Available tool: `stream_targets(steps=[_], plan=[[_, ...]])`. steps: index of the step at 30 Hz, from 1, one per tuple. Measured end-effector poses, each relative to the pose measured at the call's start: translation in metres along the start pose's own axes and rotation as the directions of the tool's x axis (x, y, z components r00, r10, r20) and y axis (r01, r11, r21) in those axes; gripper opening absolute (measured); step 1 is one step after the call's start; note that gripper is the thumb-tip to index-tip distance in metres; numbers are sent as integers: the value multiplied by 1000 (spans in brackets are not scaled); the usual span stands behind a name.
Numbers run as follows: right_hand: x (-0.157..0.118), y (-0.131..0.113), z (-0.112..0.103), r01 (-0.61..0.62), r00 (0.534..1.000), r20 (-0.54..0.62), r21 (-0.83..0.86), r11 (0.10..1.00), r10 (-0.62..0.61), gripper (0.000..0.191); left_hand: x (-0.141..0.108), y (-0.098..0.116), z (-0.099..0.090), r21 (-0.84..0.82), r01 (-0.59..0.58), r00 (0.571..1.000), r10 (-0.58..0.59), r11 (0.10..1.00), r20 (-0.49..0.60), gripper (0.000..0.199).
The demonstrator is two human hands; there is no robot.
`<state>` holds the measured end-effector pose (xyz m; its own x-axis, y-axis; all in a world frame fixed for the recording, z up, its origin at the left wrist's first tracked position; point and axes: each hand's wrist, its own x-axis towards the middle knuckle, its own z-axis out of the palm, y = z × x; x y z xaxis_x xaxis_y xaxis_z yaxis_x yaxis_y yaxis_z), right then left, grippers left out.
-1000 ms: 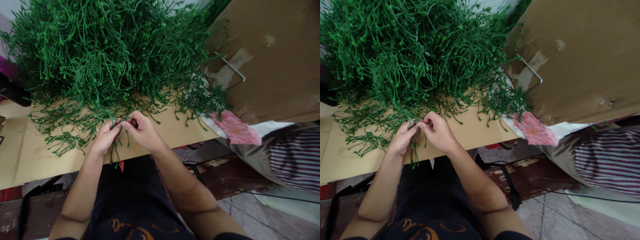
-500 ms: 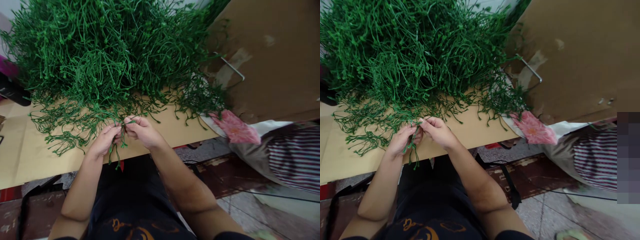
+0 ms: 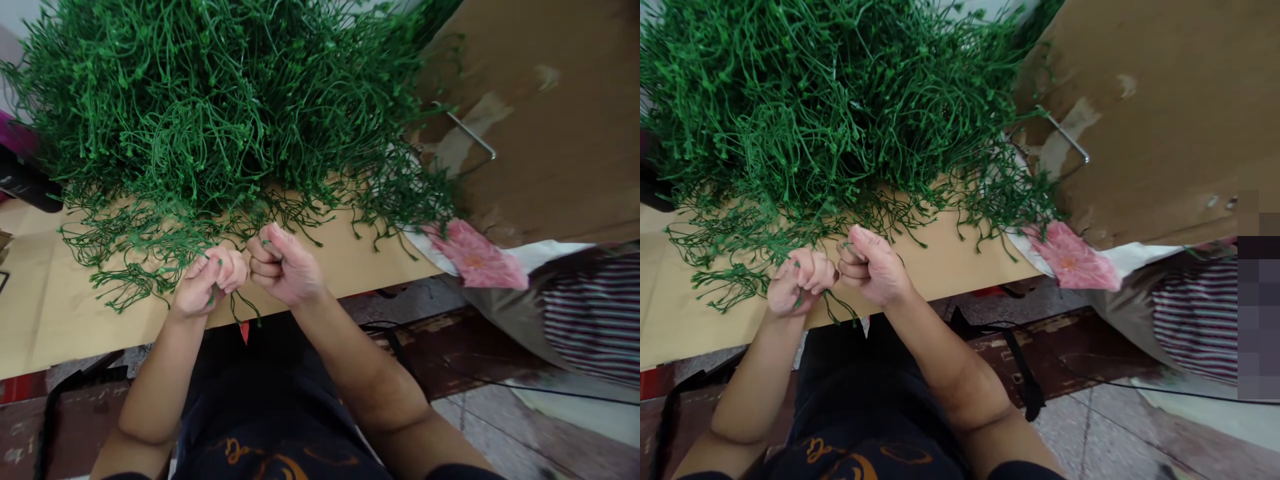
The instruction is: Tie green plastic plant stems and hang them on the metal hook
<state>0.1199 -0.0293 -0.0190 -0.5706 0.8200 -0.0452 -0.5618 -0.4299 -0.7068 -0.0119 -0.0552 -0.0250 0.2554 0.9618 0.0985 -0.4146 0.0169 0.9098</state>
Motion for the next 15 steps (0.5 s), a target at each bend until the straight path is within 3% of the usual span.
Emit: stream_targets(steps=[2, 4, 6, 7, 9, 11, 12, 14, 15], plan=[[4, 2, 3, 16, 999, -43, -19, 1000, -16, 57, 1, 2, 1, -33, -58, 997, 56, 998, -49, 53], [8, -2, 0, 68, 988, -130, -116, 991, -83, 54, 4, 4, 2, -61, -39, 995, 33, 997, -93, 52], [10, -15, -11, 183, 928, -261, -301, 936, -266, 49, 7, 4, 3, -58, -5, 995, 0, 998, -99, 50], [9, -26, -21, 243, 859, -323, -428, 871, -398, 46, 8, 3, 3, -35, 17, 995, -20, 999, -102, 47], [3, -54, -48, 273, 618, -374, -723, 635, -692, 38, 9, 0, 3, 44, 64, 987, -56, 997, -149, 42], [-5, -86, -77, 44, 362, -301, -940, 339, -882, 34, 10, -3, 2, 125, 111, 973, -82, 986, -216, 37], [-10, -101, -91, -130, 276, -250, -966, 222, -928, 28, 11, -5, 2, 148, 125, 966, -86, 981, -245, 35], [-19, -123, -108, -460, 210, -223, -881, 105, -952, 11, 12, -7, 2, 162, 133, 958, -85, 978, -274, 33], [-24, -126, -109, -534, 190, -211, -842, 79, -959, 13, 13, -7, 2, 160, 132, 956, -83, 978, -281, 33]])
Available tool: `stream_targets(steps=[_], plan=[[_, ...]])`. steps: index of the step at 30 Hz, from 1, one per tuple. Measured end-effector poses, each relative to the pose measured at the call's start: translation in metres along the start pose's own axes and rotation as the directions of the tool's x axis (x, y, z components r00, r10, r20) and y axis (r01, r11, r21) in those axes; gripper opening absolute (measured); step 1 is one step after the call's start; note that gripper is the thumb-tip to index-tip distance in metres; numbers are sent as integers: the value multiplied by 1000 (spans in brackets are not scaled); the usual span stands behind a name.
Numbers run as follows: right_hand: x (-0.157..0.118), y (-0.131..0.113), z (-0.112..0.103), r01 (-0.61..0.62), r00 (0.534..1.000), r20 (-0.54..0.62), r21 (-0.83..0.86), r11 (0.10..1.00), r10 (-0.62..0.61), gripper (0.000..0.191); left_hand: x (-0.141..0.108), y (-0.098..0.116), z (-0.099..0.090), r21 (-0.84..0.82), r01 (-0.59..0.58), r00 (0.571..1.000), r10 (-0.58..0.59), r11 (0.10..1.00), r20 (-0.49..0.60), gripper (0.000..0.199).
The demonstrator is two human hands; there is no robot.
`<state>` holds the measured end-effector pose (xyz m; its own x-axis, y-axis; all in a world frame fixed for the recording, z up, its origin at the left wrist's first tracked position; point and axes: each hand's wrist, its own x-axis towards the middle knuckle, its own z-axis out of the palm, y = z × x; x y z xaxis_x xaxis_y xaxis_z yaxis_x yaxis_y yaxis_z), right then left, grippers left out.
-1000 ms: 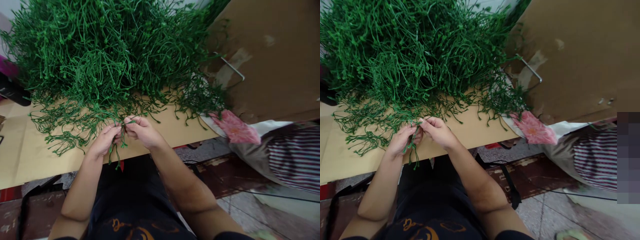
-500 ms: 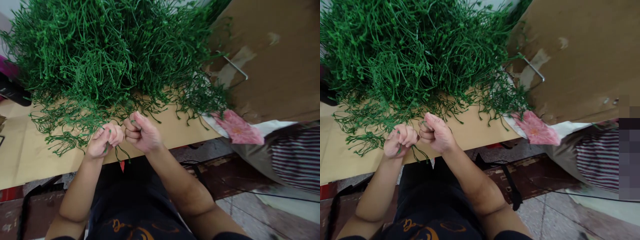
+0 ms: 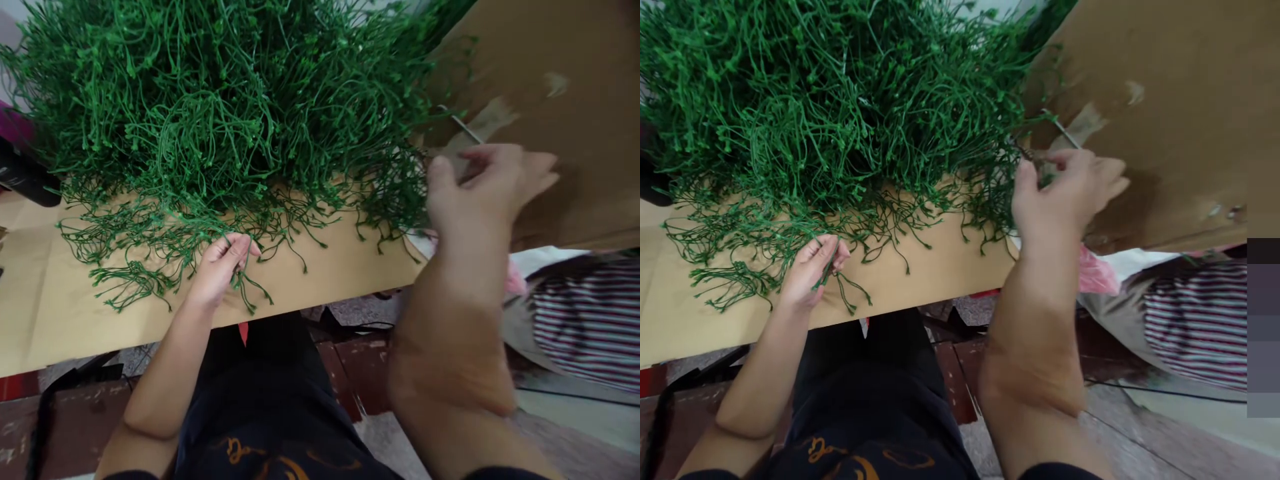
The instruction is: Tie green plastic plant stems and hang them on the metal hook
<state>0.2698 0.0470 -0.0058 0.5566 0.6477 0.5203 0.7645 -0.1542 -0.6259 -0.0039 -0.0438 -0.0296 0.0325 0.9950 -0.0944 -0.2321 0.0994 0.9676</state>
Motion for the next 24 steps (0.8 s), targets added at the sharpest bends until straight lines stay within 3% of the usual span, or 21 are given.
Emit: stream_targets(steps=[2, 3, 4, 5, 6, 7, 8, 9, 11, 13, 15, 18, 20, 22, 23, 24], plan=[[-13, -5, -8, 53, 998, 29, 59, 997, -55, 17, 1, -1, 1, 12, -5, 1000, 5, 1000, -17, 31], [-27, -13, -12, 122, 987, 80, 203, 971, -141, 11, 2, -2, 1, 39, -10, 1000, 11, 999, -23, 30], [-46, -24, -14, 143, 941, 230, 394, 908, -248, 12, 3, -3, 1, 79, -20, 999, 22, 997, -24, 29], [-67, -37, -16, 82, 852, 401, 532, 843, -337, 16, 4, -4, 1, 121, -35, 999, 38, 992, -22, 27], [-87, -50, -16, 0, 715, 554, 611, 792, -427, 19, 4, -5, 2, 153, -49, 999, 52, 987, -16, 26], [-105, -62, -14, -67, 601, 637, 643, 763, -484, 22, 5, -6, 1, 167, -62, 998, 66, 984, -14, 25], [-121, -72, -11, -117, 523, 688, 642, 757, -502, 27, 5, -7, 1, 164, -73, 997, 76, 984, -14, 26], [-131, -80, -8, -135, 473, 717, 634, 762, -513, 30, 5, -8, 1, 151, -79, 996, 82, 985, -17, 28], [-140, -87, -1, -149, 444, 726, 638, 755, -526, 28, 5, -8, 0, 138, -81, 996, 86, 987, -28, 30], [-136, -85, 2, -129, 472, 697, 661, 739, -541, 21, 4, -7, 0, 162, -83, 996, 88, 983, -20, 31], [-125, -77, 1, -87, 534, 657, 668, 739, -532, 20, 3, -5, 1, 160, -65, 998, 63, 985, 14, 32], [-98, -57, -3, -13, 684, 567, 639, 769, -459, 22, 0, -1, 2, 63, -13, 996, 7, 998, 91, 36], [-73, -37, -4, 19, 808, 464, 596, 803, -363, 19, -2, 1, 1, -22, 26, 992, -23, 999, 125, 39], [-46, -13, -3, 32, 933, 296, 501, 865, -206, 14, -3, 3, -2, -102, 66, 989, -52, 993, 141, 41], [-34, -2, -3, 15, 984, 152, 442, 897, -92, 12, -3, 4, -3, -137, 80, 988, -61, 987, 142, 40], [-26, 8, -3, 0, 991, 125, 370, 929, -50, 23, -3, 4, -4, -167, 89, 988, -66, 982, 138, 38]])
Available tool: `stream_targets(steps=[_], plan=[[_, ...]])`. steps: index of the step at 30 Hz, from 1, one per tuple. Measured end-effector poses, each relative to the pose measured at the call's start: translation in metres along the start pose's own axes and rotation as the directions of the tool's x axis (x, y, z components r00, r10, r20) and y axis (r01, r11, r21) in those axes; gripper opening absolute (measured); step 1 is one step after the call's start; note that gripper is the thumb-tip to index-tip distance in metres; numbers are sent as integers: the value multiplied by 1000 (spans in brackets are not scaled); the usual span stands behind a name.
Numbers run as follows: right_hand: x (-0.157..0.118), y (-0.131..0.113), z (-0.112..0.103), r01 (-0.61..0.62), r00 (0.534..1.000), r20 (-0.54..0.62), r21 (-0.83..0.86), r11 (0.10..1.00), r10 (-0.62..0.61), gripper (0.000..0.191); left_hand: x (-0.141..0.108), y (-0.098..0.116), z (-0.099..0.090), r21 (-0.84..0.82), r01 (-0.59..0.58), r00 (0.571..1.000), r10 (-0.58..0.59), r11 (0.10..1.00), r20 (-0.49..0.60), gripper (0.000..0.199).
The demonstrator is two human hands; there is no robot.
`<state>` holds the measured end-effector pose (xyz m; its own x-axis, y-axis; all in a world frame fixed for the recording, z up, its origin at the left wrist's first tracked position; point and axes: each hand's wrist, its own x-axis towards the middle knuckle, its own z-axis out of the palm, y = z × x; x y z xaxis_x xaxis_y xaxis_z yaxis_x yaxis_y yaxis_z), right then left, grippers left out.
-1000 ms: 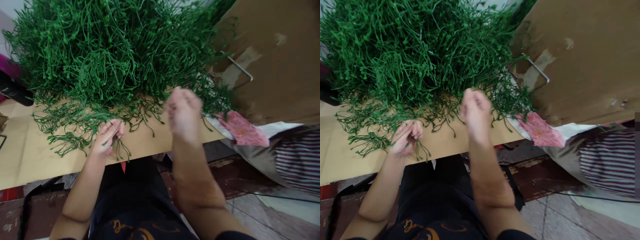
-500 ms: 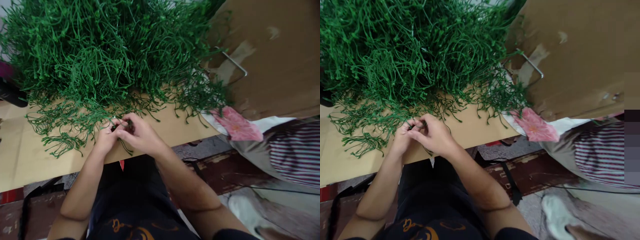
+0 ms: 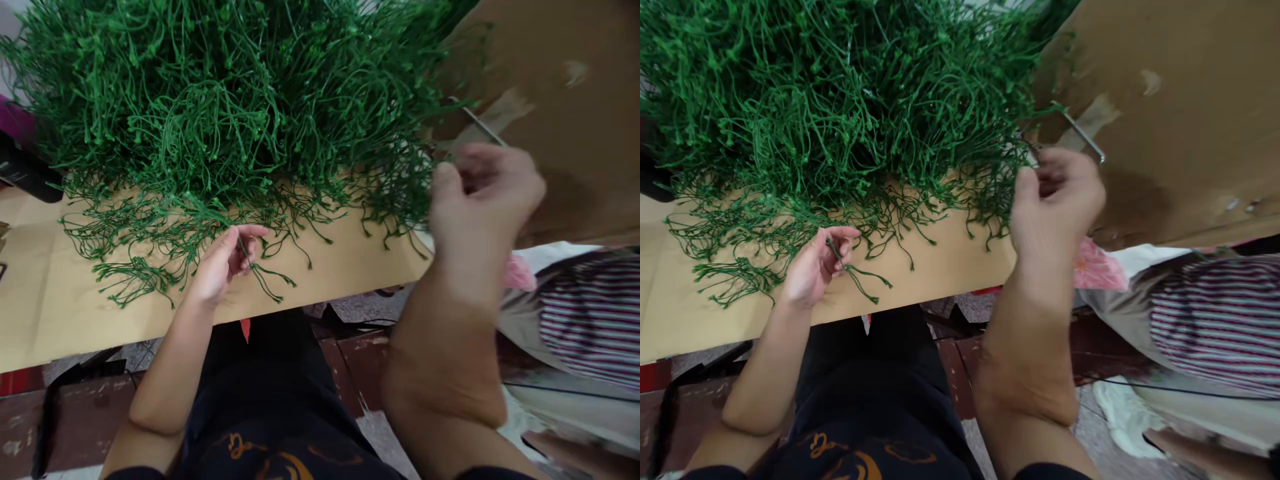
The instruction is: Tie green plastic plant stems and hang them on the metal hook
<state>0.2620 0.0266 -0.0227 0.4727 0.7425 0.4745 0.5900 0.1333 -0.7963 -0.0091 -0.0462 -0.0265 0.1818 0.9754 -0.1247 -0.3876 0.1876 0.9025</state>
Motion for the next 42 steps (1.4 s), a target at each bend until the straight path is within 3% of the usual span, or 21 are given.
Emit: stream_targets(steps=[2, 3, 5, 6, 7, 8, 9, 10, 11, 16, 21, 24, 29, 34, 37, 42], plan=[[1, 7, -5, -8, 999, -35, -100, 995, 4, 55, 1, 1, -1, -42, 3, 1000, -3, 999, -7, 29], [-6, 4, -5, 22, 1000, -1, -102, 995, -22, 61, 1, 2, -1, -52, -1, 1000, 0, 999, -13, 25], [-32, -13, 0, 109, 981, 158, 32, 994, -113, 44, 2, 2, -1, -62, -14, 1000, 13, 998, -25, 21], [-48, -26, 5, 126, 927, 340, 121, 985, -161, 34, 3, 2, -1, -65, -25, 999, 23, 998, -28, 21], [-65, -39, 11, 101, 811, 549, 209, 973, -203, 30, 3, 2, -1, -66, -36, 999, 34, 997, -31, 21], [-80, -52, 18, 68, 690, 680, 279, 958, -247, 28, 3, 2, -1, -70, -44, 999, 42, 997, -33, 21], [-93, -63, 24, 22, 595, 756, 324, 946, -273, 26, 3, 2, -1, -75, -50, 998, 47, 996, -36, 21], [-103, -72, 29, -10, 534, 795, 348, 938, -289, 24, 3, 2, -1, -83, -55, 998, 52, 995, -39, 21], [-110, -77, 34, -23, 504, 809, 363, 932, -302, 23, 4, 1, -2, -89, -62, 997, 59, 994, -46, 21], [-116, -78, 41, 5, 475, 799, 415, 910, -368, 24, 5, 0, -5, -153, -134, 988, 121, 979, -91, 21], [-123, -81, 42, -229, 402, 857, 435, 871, -323, 26, 6, 2, -5, -256, -111, 991, 86, 960, -106, 23], [-130, -85, 48, -272, 406, 839, 491, 828, -364, 25, 6, 4, -4, -317, -119, 986, 74, 941, -150, 23], [-125, -82, 56, -79, 422, 781, 538, 839, -461, 23, 7, 3, -6, -334, -155, 982, 109, 930, -151, 24], [-120, -78, 54, 124, 497, 763, 409, 904, -413, 9, 9, 0, -9, -269, -214, 974, 185, 939, -131, 23], [-123, -81, 55, 145, 464, 752, 456, 878, -468, 12, 9, 1, -6, -219, -198, 976, 172, 955, -135, 24], [-122, -83, 57, 91, 355, 766, 542, 835, -536, 19, 8, 4, -1, -238, -152, 971, 100, 959, -216, 27]])
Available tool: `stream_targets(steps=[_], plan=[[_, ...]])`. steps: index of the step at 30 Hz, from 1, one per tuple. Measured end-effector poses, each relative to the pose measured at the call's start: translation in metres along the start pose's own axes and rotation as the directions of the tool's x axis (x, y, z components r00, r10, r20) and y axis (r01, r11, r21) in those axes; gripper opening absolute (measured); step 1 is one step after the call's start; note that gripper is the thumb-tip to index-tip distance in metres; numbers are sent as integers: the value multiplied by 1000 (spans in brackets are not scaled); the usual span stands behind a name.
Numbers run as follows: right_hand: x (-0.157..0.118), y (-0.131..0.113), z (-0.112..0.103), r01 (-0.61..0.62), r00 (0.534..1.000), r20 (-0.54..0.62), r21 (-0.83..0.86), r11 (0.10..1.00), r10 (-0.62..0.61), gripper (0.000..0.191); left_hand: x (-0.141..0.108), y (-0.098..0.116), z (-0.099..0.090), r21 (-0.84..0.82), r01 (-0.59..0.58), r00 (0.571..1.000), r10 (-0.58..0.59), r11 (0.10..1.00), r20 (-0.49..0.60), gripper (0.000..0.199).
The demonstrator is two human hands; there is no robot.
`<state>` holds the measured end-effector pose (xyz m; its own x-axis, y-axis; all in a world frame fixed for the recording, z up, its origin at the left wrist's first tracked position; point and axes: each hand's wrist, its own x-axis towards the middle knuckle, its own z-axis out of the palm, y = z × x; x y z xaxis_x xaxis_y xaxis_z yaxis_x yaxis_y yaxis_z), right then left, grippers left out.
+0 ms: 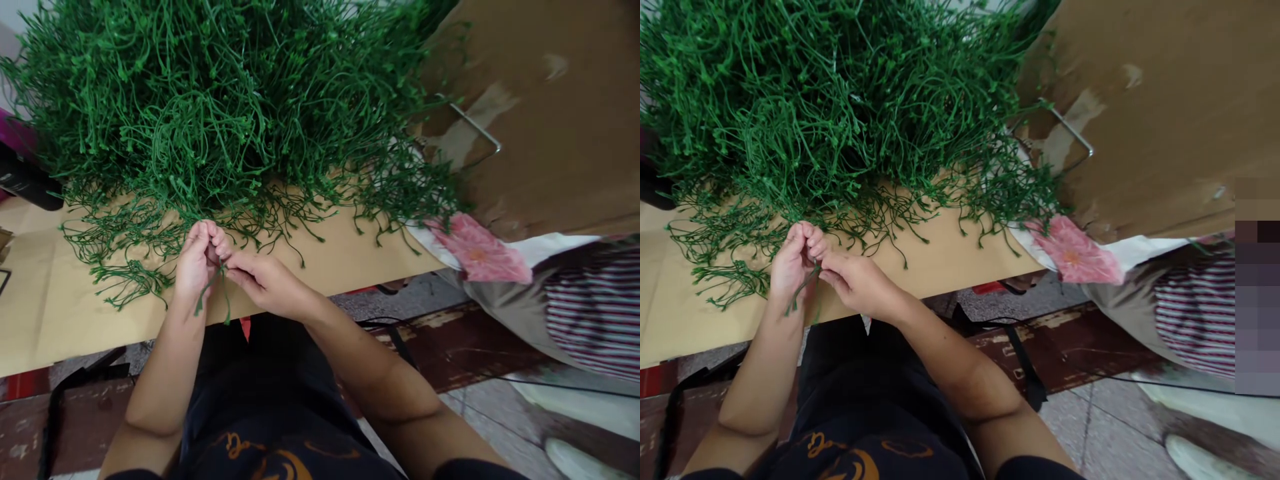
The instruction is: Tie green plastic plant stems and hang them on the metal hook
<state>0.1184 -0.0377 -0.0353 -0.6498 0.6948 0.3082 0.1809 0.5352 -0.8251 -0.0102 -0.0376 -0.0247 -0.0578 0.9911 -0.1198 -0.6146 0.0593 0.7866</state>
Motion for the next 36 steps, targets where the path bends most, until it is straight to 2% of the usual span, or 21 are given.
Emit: stream_targets(steps=[2, 4, 5, 7, 8, 9, 10, 12, 13, 14, 16, 17, 19, 21, 22, 24, 26, 28, 30, 33, 36], plan=[[-3, -3, 1, 13, 1000, 4, 32, 999, -13, 21, 0, 3, -1, -26, 31, 999, -32, 999, -29, 27], [-9, -10, 7, 76, 994, 73, 111, 991, -85, 21, 1, 8, -4, -68, 46, 996, -51, 997, -75, 27], [-14, -16, 11, 135, 977, 141, 166, 977, -159, 21, 2, 11, -7, -94, 34, 993, -44, 995, -109, 28], [-22, -26, 20, 251, 903, 279, 272, 929, -326, 21, 4, 16, -10, -137, -43, 983, 17, 990, -181, 28], [-26, -30, 22, 275, 876, 314, 299, 914, -366, 21, 4, 18, -12, -141, -81, 979, 52, 987, -195, 27], [-28, -32, 23, 265, 884, 303, 303, 916, -356, 21, 5, 18, -12, -130, -96, 981, 72, 987, -180, 26], [-30, -32, 21, 221, 920, 253, 294, 930, -298, 21, 5, 18, -12, -113, -91, 987, 74, 989, -145, 25], [-29, -29, 11, 71, 995, 50, 296, 953, -89, 20, 4, 16, -12, -80, -48, 998, 44, 996, -53, 23], [-28, -26, 4, 6, 998, -59, 317, 948, 13, 20, 4, 14, -11, -74, -31, 999, 30, 997, -15, 22], [-26, -23, -4, -34, 985, -149, 344, 938, 90, 20, 3, 13, -11, -75, -25, 1000, 25, 997, 10, 21], [-24, -20, -18, -44, 944, -291, 357, 933, 156, 22, 3, 10, -11, -79, -29, 999, 32, 996, 37, 19], [-23, -19, -23, -28, 919, -365, 318, 948, 150, 22, 3, 9, -12, -72, -33, 998, 36, 997, 48, 19], [-21, -20, -26, -11, 857, -510, 136, 991, 79, 19, 3, 8, -12, -32, -39, 997, 41, 999, 64, 18], [-17, -19, -21, -34, 816, -577, -58, 998, -6, 14, 3, 6, -12, 18, -48, 997, 47, 999, 62, 18], [-15, -17, -16, -51, 821, -571, -107, 993, -20, 11, 3, 5, -12, 37, -55, 997, 54, 998, 51, 17], [-8, -11, -4, -100, 856, -516, -90, 991, 39, 9, 2, 3, -11, 61, -74, 997, 73, 995, 26, 16], [-3, -2, 7, -184, 882, -439, 16, 983, 173, 10, 1, 2, -9, 74, -86, 996, 85, 994, 6, 15], [1, 5, 16, -270, 879, -369, 133, 954, 301, 12, 0, 2, -8, 85, -97, 995, 98, 992, -1, 15], [4, 8, 20, -308, 873, -322, 220, 926, 366, 14, -1, 1, -8, 83, -107, 994, 106, 991, 20, 14], [5, 7, 22, -291, 895, -249, 305, 907, 371, 19, -1, 1, -8, 50, -140, 989, 138, 989, 50, 14], [6, 2, 22, -242, 921, -190, 401, 883, 339, 33, 0, -1, -11, 8, -172, 984, 171, 985, 48, 12]])
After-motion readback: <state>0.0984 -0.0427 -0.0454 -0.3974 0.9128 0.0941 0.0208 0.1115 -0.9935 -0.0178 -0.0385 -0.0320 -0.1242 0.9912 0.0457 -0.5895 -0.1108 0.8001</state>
